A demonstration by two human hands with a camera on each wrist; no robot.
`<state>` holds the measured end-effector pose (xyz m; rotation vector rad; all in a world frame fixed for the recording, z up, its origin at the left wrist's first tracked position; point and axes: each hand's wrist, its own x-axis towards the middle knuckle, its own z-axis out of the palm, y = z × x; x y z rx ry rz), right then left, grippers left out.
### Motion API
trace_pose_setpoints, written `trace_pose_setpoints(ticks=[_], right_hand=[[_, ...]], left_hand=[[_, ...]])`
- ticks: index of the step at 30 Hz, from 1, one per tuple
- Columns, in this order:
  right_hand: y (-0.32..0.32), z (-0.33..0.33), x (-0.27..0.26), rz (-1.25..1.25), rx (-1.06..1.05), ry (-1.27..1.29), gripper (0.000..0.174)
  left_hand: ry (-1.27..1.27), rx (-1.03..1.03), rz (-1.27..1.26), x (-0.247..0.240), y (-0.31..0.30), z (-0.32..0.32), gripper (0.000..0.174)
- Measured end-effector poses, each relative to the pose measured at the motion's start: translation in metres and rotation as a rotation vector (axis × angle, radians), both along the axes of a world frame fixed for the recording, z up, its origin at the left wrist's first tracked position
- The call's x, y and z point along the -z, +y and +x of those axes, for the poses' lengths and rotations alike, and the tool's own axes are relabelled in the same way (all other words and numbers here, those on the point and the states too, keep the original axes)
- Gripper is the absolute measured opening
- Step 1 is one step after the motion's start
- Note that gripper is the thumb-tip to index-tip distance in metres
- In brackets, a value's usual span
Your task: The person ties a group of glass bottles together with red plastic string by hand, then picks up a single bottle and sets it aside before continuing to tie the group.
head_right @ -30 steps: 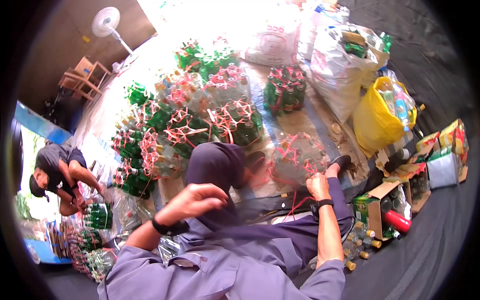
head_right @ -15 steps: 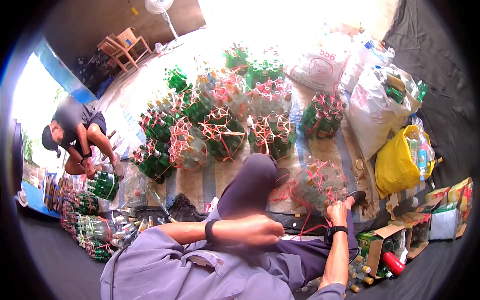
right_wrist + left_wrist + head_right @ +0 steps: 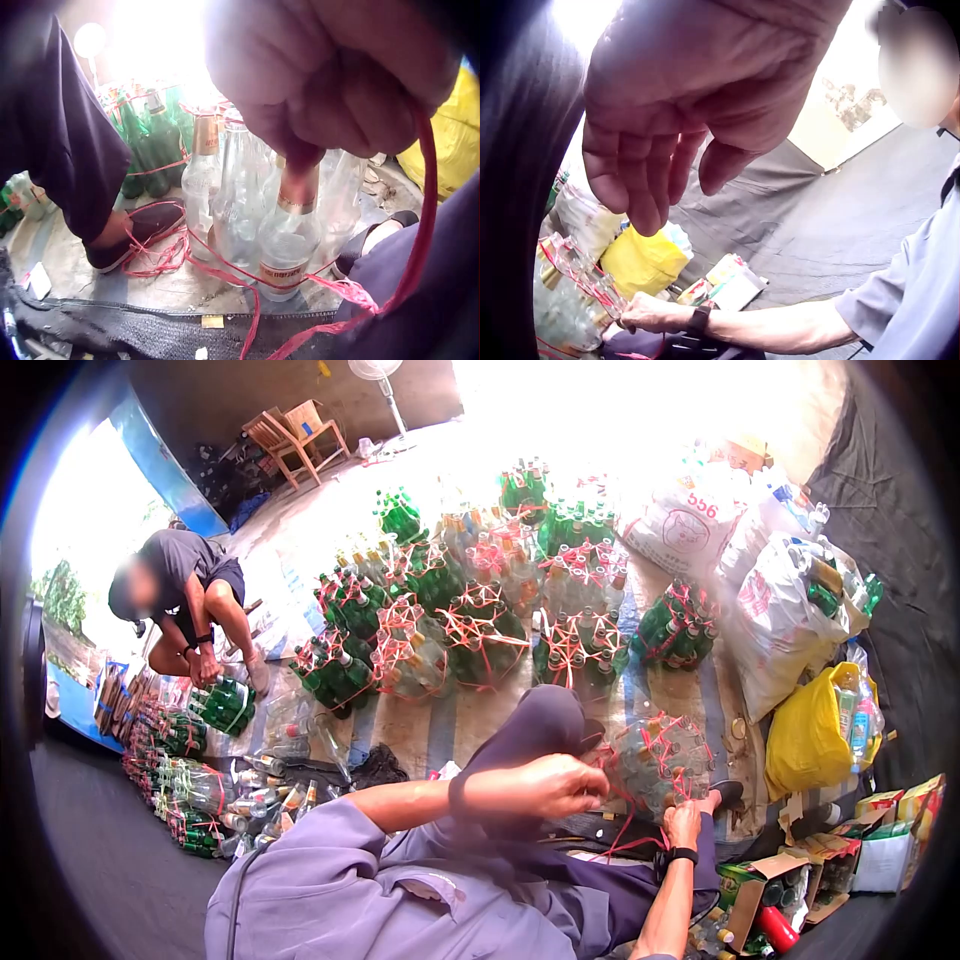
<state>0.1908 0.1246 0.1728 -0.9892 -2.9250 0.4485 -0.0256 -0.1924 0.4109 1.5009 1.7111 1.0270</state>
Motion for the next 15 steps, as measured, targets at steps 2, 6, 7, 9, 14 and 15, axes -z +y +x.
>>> trace_pose_setpoints(ticks=[2, 6, 7, 9, 14, 15], right_hand=[[-0.004, -0.001, -0.002, -0.043, 0.067, -0.003, 0.026], [0.001, 0.004, 0.008, -0.052, 0.048, -0.001, 0.026], [0.003, 0.005, 0.013, 0.006, 0.018, 0.007, 0.026], [0.004, 0.005, 0.016, 0.062, -0.013, 0.016, 0.026], [-0.007, 0.0, 0.0, -0.024, 0.072, 0.029, 0.026], [-0.006, 0.0, 0.001, -0.026, 0.074, 0.03, 0.026]], left_hand=[[0.012, -0.027, 0.007, 0.007, 0.016, -0.01, 0.024], [-0.052, -0.04, 0.01, 0.014, 0.046, -0.014, 0.024], [-0.077, -0.031, 0.018, 0.016, 0.051, -0.015, 0.025], [-0.053, -0.024, 0.021, 0.02, 0.058, -0.013, 0.026], [-0.042, 0.051, -0.116, 0.051, 0.069, -0.014, 0.027], [-0.001, 0.035, -0.115, 0.052, 0.07, -0.014, 0.027]])
